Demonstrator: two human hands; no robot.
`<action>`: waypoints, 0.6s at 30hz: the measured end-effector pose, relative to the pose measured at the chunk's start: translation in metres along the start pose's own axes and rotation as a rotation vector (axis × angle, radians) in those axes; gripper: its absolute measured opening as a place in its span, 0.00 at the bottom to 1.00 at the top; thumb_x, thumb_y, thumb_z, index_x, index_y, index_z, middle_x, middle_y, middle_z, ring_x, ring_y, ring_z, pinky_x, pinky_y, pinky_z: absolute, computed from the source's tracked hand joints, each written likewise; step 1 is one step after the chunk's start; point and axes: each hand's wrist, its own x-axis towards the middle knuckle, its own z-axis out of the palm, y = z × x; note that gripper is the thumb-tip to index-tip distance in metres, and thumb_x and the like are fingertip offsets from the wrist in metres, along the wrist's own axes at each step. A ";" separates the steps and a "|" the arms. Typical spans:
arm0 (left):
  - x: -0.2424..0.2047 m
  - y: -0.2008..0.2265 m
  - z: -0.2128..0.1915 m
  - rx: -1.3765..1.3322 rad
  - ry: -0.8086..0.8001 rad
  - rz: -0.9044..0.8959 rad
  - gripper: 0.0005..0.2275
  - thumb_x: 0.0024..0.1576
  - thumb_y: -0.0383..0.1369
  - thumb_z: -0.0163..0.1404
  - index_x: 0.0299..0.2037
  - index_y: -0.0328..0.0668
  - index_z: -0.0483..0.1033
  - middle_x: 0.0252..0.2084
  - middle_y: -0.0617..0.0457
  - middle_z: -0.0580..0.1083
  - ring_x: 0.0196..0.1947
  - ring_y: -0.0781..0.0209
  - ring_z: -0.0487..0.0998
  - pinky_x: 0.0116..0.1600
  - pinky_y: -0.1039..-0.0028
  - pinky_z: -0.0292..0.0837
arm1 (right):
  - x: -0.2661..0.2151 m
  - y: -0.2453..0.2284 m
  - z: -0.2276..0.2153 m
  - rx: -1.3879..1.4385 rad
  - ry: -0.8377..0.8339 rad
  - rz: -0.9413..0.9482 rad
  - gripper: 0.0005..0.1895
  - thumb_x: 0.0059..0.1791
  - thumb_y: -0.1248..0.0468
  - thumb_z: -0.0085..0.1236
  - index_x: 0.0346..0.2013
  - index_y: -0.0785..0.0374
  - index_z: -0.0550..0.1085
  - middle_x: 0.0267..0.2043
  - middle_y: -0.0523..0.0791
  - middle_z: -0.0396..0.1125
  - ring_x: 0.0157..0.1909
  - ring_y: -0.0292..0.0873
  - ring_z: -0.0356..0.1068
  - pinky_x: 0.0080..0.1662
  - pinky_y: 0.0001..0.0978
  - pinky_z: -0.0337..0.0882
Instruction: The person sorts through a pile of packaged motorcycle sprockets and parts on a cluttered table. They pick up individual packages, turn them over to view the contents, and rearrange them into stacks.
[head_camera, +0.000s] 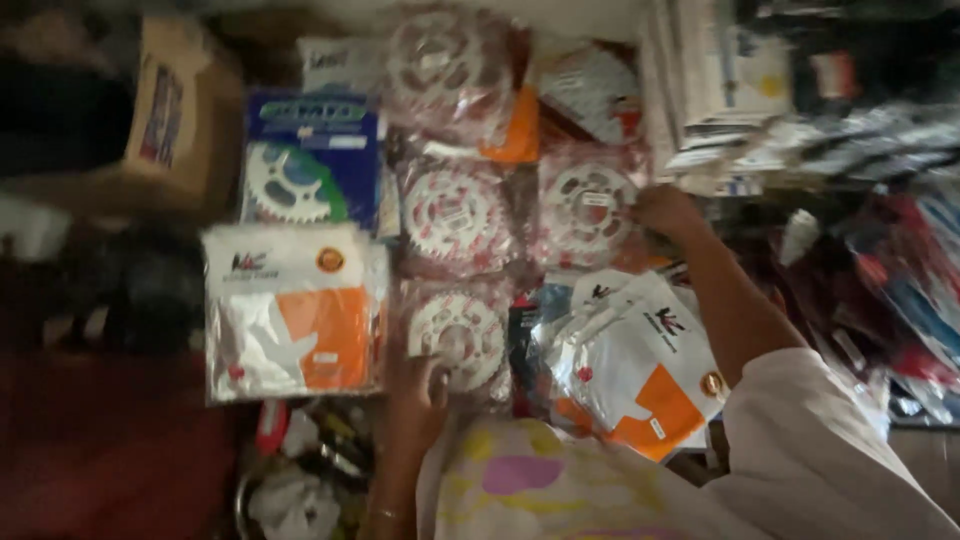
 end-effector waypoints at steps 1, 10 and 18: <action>-0.010 -0.008 0.003 0.103 0.027 -0.021 0.11 0.57 0.32 0.49 0.49 0.44 0.77 0.49 0.50 0.77 0.47 0.45 0.77 0.51 0.61 0.72 | 0.009 0.019 0.031 -0.382 0.051 -0.150 0.18 0.51 0.51 0.48 0.36 0.57 0.82 0.37 0.45 0.75 0.37 0.50 0.73 0.45 0.43 0.72; -0.020 -0.068 0.006 0.358 0.080 0.274 0.28 0.59 0.36 0.49 0.72 0.57 0.63 0.72 0.49 0.65 0.64 0.45 0.72 0.51 0.55 0.80 | -0.125 -0.158 -0.114 0.089 0.669 0.077 0.09 0.52 0.66 0.64 0.47 0.63 0.78 0.44 0.49 0.71 0.47 0.56 0.73 0.54 0.50 0.73; -0.023 -0.081 -0.021 0.209 -0.089 0.353 0.24 0.57 0.40 0.49 0.66 0.52 0.70 0.70 0.43 0.66 0.45 0.35 0.81 0.42 0.48 0.80 | -0.145 -0.380 -0.158 0.572 0.626 0.224 0.10 0.54 0.65 0.59 0.50 0.59 0.78 0.44 0.53 0.71 0.48 0.60 0.74 0.51 0.53 0.74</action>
